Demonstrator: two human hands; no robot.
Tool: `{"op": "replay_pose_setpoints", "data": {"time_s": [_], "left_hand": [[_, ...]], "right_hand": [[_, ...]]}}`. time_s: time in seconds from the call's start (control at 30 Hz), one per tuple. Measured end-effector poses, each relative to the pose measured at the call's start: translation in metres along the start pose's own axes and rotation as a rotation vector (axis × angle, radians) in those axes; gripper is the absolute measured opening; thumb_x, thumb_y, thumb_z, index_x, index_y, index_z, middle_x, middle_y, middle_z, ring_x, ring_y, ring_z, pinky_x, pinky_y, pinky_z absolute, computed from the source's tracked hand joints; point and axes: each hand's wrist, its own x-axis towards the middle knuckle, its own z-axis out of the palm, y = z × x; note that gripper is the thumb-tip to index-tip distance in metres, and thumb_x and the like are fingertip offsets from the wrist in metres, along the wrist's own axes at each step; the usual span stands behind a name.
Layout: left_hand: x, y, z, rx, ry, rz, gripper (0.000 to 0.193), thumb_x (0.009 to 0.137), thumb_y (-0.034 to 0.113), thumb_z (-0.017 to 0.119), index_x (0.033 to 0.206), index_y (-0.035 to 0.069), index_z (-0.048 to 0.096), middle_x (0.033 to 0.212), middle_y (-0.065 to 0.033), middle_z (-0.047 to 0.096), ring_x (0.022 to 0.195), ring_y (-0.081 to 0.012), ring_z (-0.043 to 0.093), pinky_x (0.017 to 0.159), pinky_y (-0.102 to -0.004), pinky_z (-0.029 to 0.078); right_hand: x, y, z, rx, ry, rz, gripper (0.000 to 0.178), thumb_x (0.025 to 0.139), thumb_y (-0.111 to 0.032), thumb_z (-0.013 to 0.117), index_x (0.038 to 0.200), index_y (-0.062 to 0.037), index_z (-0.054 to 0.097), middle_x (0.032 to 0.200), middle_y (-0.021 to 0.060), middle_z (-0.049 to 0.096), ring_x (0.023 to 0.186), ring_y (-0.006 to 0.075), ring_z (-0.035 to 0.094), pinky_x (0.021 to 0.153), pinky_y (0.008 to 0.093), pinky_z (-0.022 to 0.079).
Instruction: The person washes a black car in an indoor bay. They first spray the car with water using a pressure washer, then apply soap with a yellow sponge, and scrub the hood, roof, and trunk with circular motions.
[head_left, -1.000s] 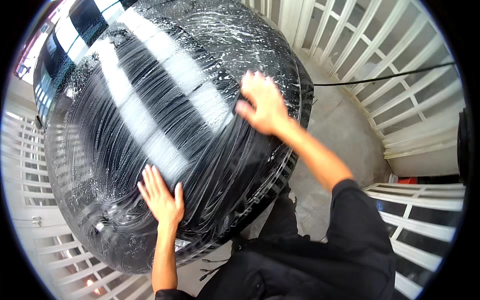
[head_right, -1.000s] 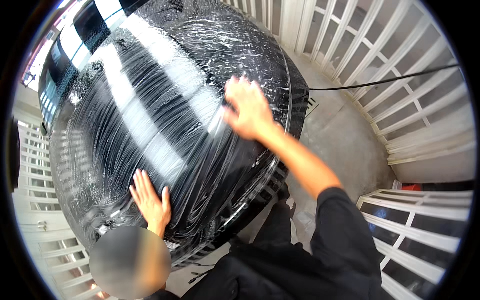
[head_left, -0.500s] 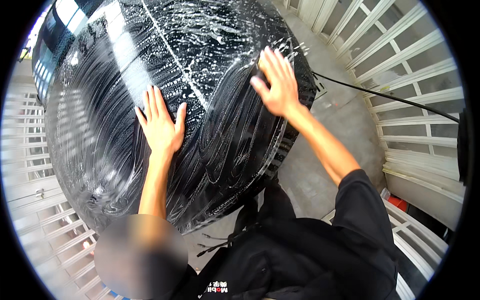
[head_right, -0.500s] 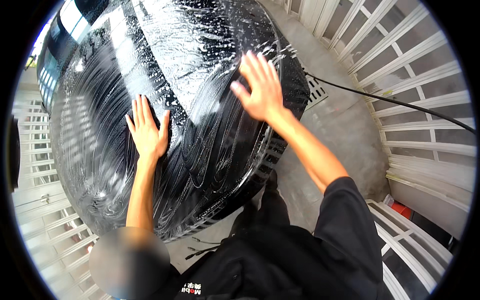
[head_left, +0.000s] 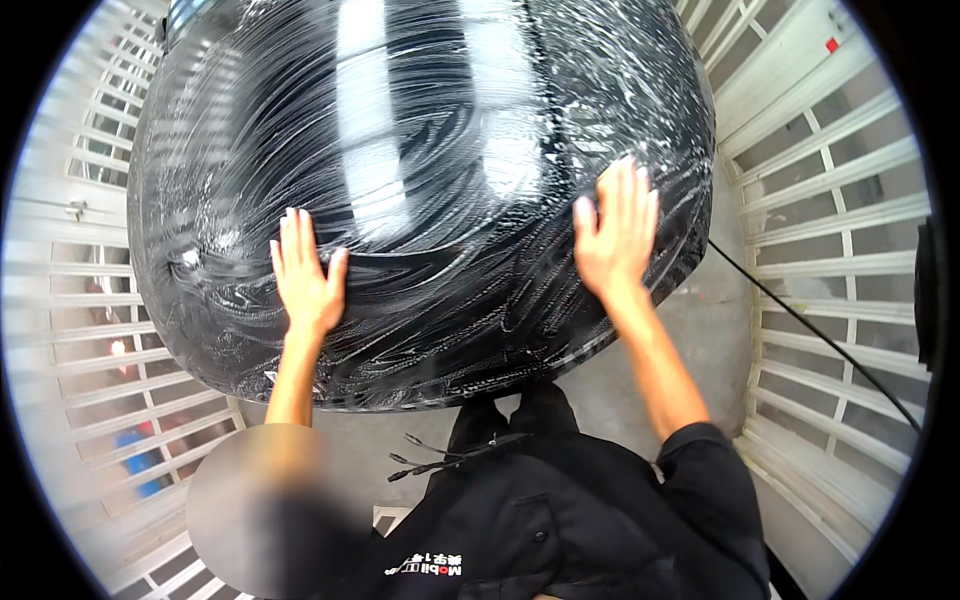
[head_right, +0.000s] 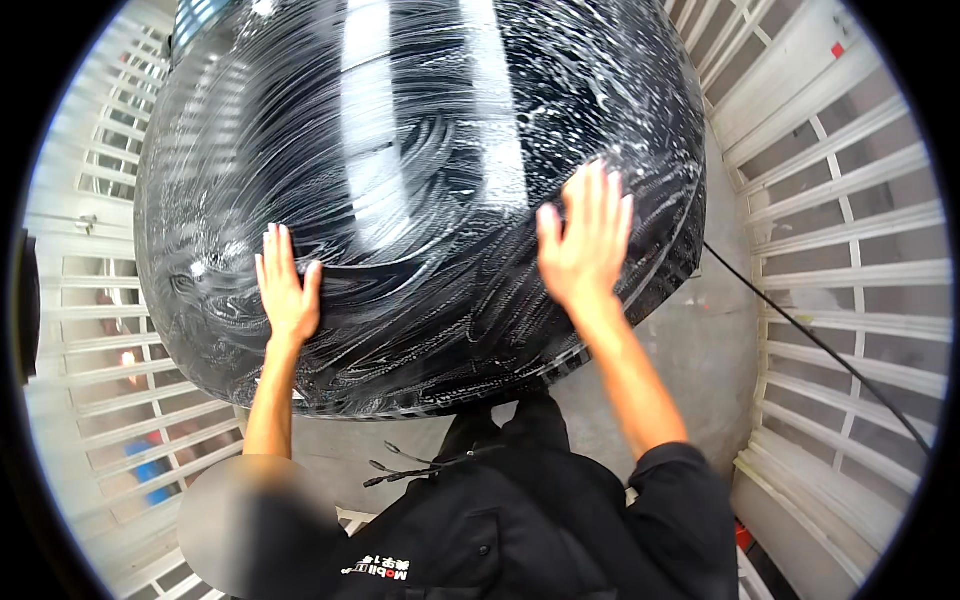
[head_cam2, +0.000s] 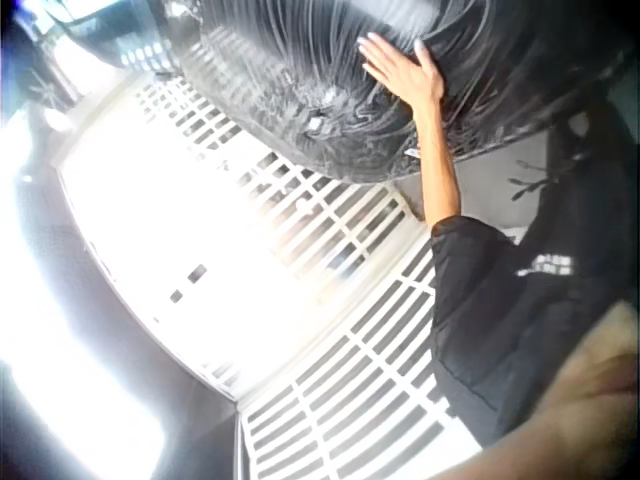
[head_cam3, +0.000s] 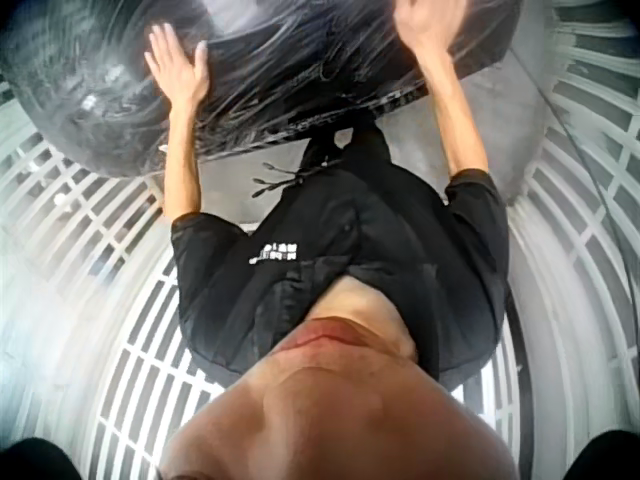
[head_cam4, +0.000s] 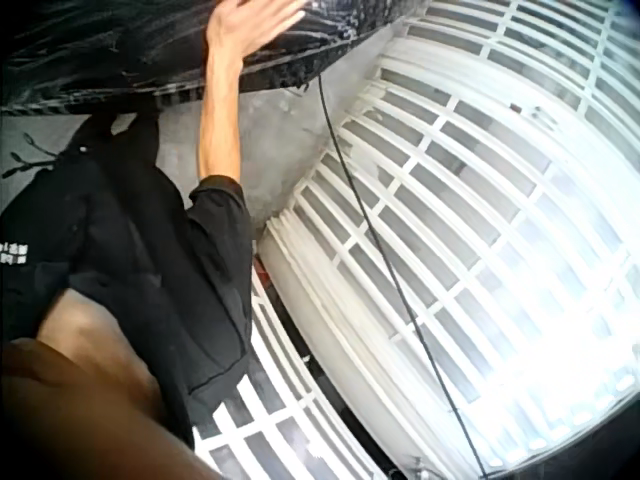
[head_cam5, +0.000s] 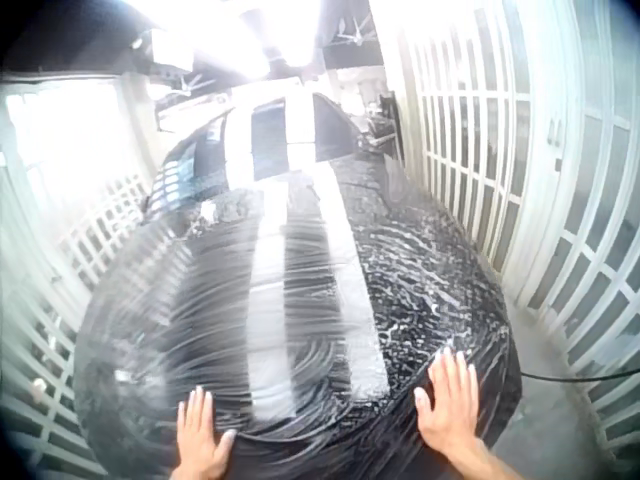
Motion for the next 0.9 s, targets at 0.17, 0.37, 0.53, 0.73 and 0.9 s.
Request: {"op": "replay_pose_setpoints", "data": {"time_s": [0.17,0.37,0.53,0.73,0.9], "left_hand": [[0.032,-0.082,0.010,-0.005,0.037,-0.119,0.083,0.109,0.057,0.045,0.169,0.005,0.023,0.177,-0.0165,0.022,0.165,-0.0293,0.018,0.133,-0.0489,0.009],[0.042,-0.139,0.015,0.014,0.074,-0.197,0.082,0.109,0.060,0.043,0.169,0.006,0.025,0.178,-0.0131,0.022,0.165,-0.0267,0.017,0.133,-0.0473,0.009],[0.030,-0.145,0.012,0.029,0.078,-0.224,0.083,0.109,0.060,0.045,0.169,0.006,0.026,0.178,-0.0126,0.022,0.165,-0.0257,0.017,0.133,-0.0475,0.009],[0.037,-0.139,0.011,0.017,0.135,-0.195,0.083,0.108,0.058,0.048,0.168,0.004,0.029,0.176,-0.0153,0.025,0.164,-0.0278,0.020,0.133,-0.0491,0.011],[0.031,-0.146,0.010,0.023,0.105,-0.223,0.084,0.108,0.058,0.049,0.168,0.005,0.027,0.177,-0.0138,0.024,0.165,-0.0270,0.019,0.133,-0.0489,0.009]], "right_hand": [[-0.090,-0.141,-0.006,0.315,-0.316,-0.679,0.070,0.092,-0.046,0.069,0.147,-0.0062,0.055,0.160,0.0194,0.049,0.151,0.0400,0.041,0.126,0.0584,0.028],[0.079,-0.058,0.028,-0.156,0.040,-0.317,0.069,0.096,-0.041,0.066,0.147,0.0032,0.051,0.151,0.0269,0.053,0.147,0.0427,0.043,0.125,0.0562,0.028],[-0.045,-0.233,-0.006,0.340,-0.420,-0.782,0.068,0.092,-0.050,0.071,0.142,-0.0056,0.058,0.150,0.0200,0.056,0.146,0.0416,0.045,0.125,0.0574,0.029],[0.128,-0.144,0.035,0.016,-0.221,-0.334,0.054,0.095,-0.042,0.069,0.131,-0.0026,0.059,0.147,0.0214,0.057,0.144,0.0408,0.047,0.121,0.0554,0.033],[-0.026,-0.284,0.019,0.312,-0.733,-0.773,0.071,0.097,-0.048,0.068,0.149,-0.0034,0.052,0.161,0.0224,0.045,0.154,0.0395,0.037,0.129,0.0579,0.025]]}}
